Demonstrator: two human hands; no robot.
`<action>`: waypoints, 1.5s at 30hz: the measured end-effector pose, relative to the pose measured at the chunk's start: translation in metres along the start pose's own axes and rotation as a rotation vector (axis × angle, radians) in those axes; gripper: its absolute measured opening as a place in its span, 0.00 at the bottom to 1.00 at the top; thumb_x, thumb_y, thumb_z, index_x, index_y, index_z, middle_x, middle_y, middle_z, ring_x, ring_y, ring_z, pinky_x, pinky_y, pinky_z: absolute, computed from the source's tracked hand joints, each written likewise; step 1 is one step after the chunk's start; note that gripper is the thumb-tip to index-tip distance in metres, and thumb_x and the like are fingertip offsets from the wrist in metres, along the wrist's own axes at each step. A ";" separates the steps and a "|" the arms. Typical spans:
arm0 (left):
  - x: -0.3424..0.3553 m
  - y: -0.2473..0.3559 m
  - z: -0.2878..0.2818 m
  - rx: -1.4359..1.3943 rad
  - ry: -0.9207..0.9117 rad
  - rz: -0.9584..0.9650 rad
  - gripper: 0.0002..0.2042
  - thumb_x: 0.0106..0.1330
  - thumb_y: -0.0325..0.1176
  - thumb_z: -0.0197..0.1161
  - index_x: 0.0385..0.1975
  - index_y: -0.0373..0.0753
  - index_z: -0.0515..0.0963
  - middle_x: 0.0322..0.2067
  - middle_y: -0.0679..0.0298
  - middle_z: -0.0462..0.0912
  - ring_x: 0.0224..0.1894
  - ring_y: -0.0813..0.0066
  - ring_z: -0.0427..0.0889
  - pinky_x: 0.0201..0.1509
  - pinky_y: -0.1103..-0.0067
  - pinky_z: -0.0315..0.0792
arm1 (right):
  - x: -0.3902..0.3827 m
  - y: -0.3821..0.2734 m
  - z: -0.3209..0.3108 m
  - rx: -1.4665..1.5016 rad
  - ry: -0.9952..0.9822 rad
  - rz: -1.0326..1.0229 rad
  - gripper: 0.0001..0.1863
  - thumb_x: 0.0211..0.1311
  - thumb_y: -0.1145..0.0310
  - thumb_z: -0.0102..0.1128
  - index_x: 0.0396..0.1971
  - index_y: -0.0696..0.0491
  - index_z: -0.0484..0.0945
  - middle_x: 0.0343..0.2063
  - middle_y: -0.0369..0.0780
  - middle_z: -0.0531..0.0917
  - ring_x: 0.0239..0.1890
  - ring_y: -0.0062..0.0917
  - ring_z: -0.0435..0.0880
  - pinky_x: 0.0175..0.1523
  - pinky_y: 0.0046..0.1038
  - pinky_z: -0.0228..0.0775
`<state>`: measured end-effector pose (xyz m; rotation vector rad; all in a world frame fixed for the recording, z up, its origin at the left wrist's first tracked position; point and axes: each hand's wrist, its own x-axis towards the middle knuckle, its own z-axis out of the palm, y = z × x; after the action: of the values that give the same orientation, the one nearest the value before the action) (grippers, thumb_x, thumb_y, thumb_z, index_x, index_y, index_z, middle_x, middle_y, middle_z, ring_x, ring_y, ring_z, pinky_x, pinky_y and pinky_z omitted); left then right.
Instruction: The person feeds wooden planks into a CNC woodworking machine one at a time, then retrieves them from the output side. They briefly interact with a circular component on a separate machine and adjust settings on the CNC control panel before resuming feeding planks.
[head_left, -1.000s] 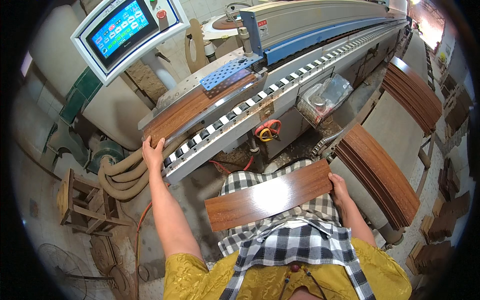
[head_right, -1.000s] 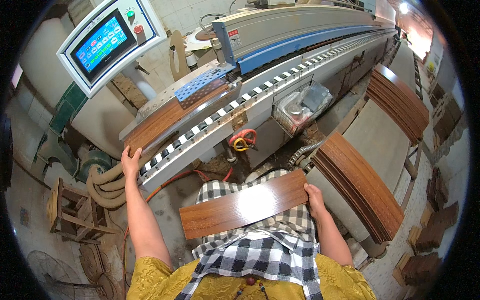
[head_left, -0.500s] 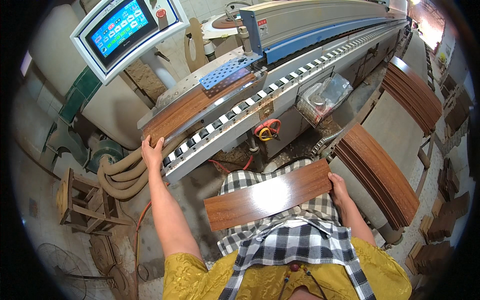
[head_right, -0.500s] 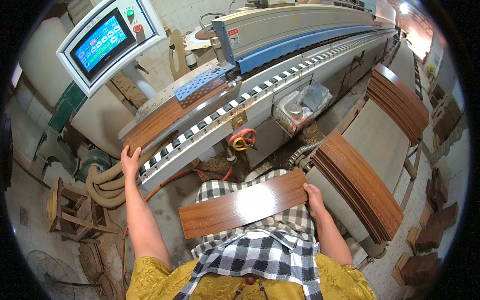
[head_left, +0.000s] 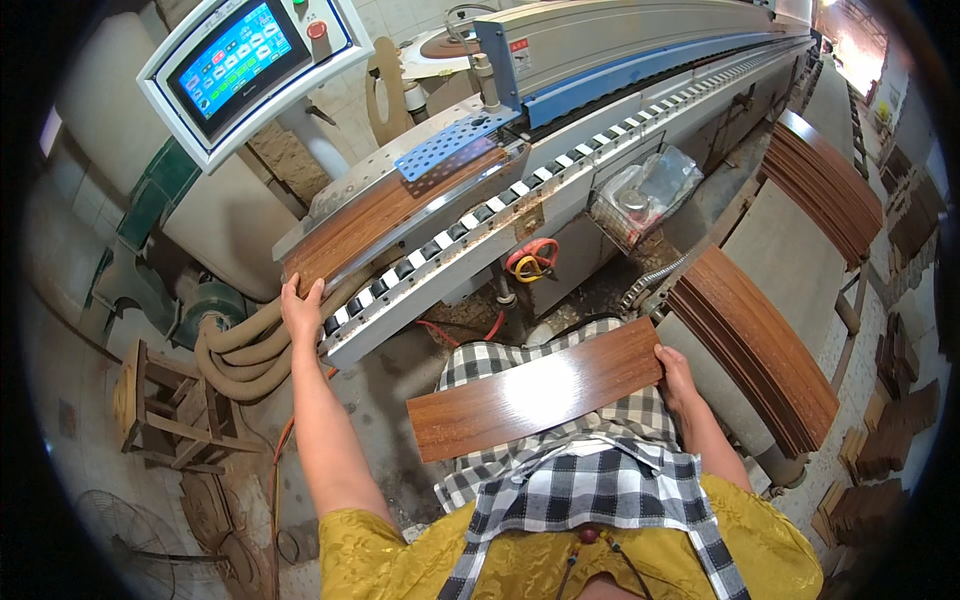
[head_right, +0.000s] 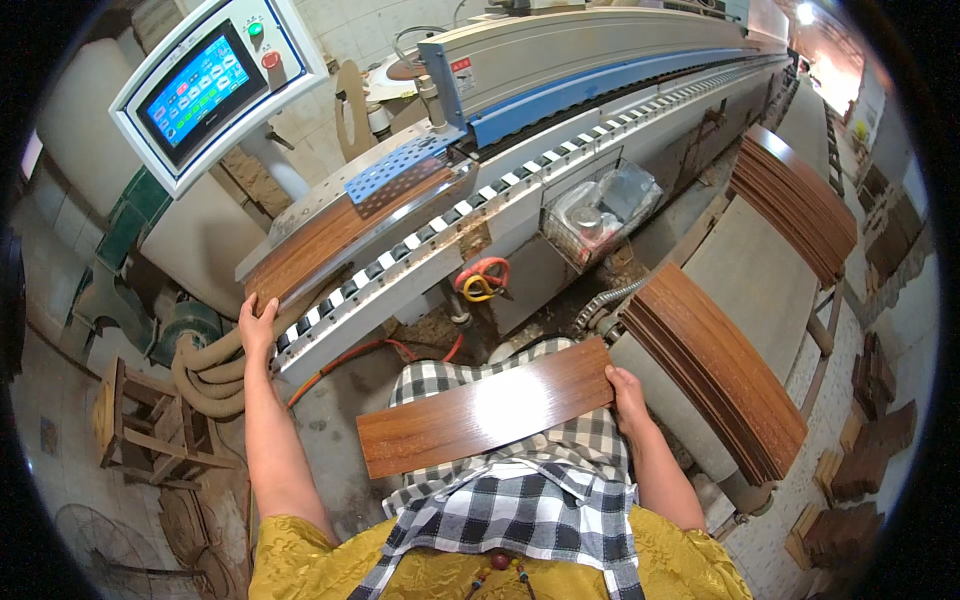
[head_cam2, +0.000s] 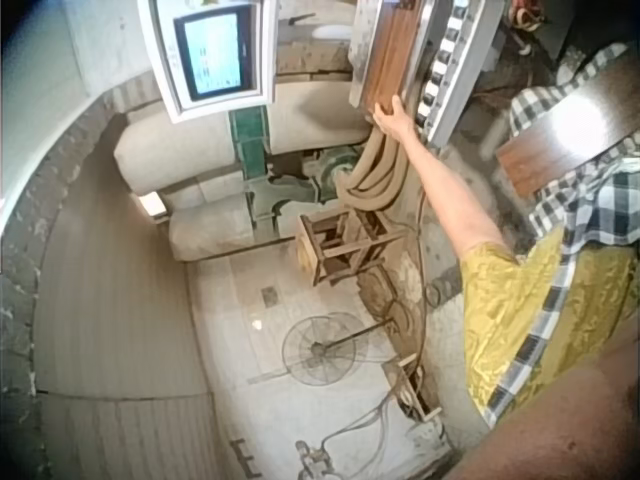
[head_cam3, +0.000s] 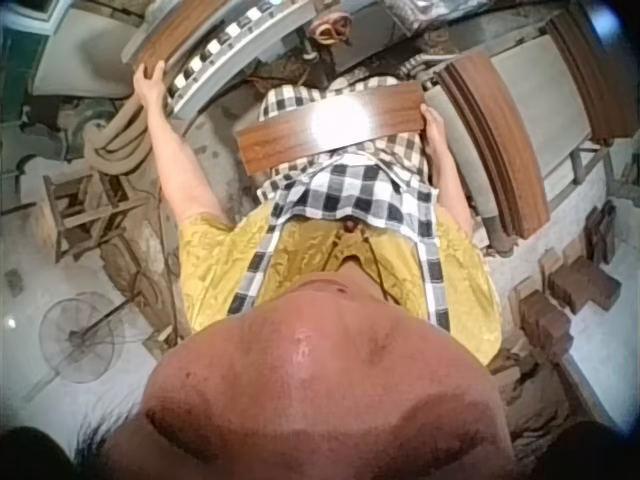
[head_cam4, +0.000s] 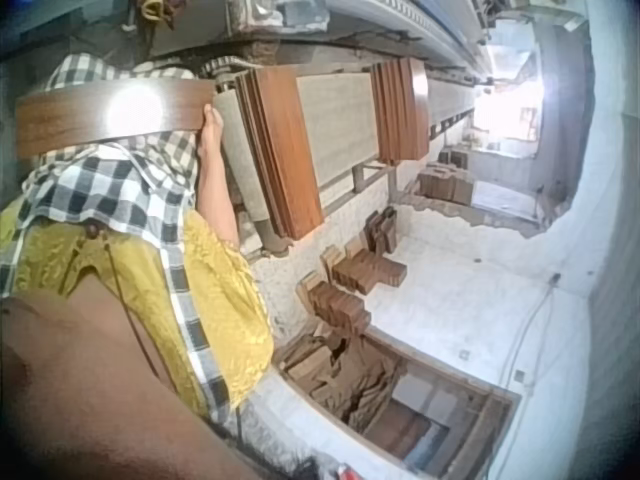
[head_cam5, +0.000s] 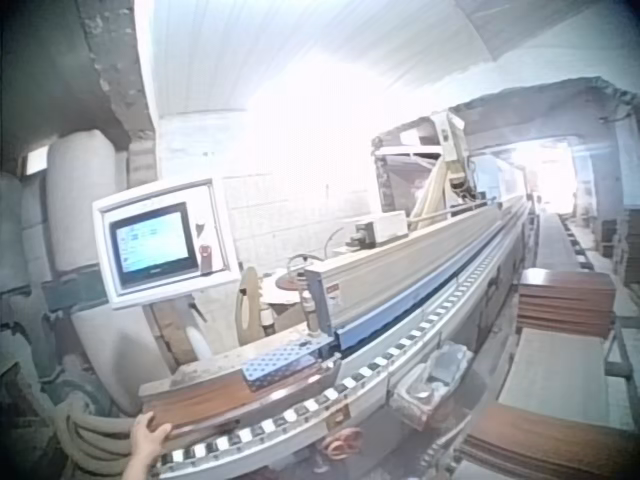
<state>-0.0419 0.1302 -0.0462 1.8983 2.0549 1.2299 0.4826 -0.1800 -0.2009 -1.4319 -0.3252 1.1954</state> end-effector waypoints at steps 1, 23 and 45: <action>0.000 0.001 -0.001 -0.024 -0.011 -0.008 0.30 0.55 0.41 0.67 0.54 0.29 0.68 0.52 0.49 0.73 0.54 0.63 0.73 0.58 0.74 0.64 | 0.000 0.000 -0.001 0.004 -0.002 -0.001 0.12 0.64 0.58 0.51 0.29 0.50 0.74 0.20 0.31 0.74 0.20 0.16 0.69 0.25 0.21 0.58; 0.000 0.045 0.011 0.118 -0.063 -0.059 0.34 0.51 0.44 0.68 0.58 0.39 0.66 0.55 0.55 0.72 0.57 0.64 0.71 0.63 0.64 0.55 | -0.003 -0.004 -0.011 0.067 -0.095 0.053 0.13 0.63 0.57 0.53 0.37 0.52 0.75 0.27 0.33 0.79 0.27 0.19 0.77 0.32 0.22 0.69; -0.037 0.076 0.007 -0.852 -0.141 0.066 0.22 0.67 0.31 0.53 0.60 0.32 0.60 0.61 0.54 0.63 0.63 0.70 0.62 0.65 0.76 0.56 | -0.026 -0.046 -0.020 0.497 -0.343 -0.259 0.23 0.64 0.60 0.52 0.55 0.55 0.64 0.41 0.39 0.79 0.34 0.24 0.82 0.32 0.26 0.77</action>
<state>0.0311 0.0943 -0.0216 1.5568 1.1020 1.5746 0.5067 -0.1985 -0.1534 -0.7322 -0.4018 1.1995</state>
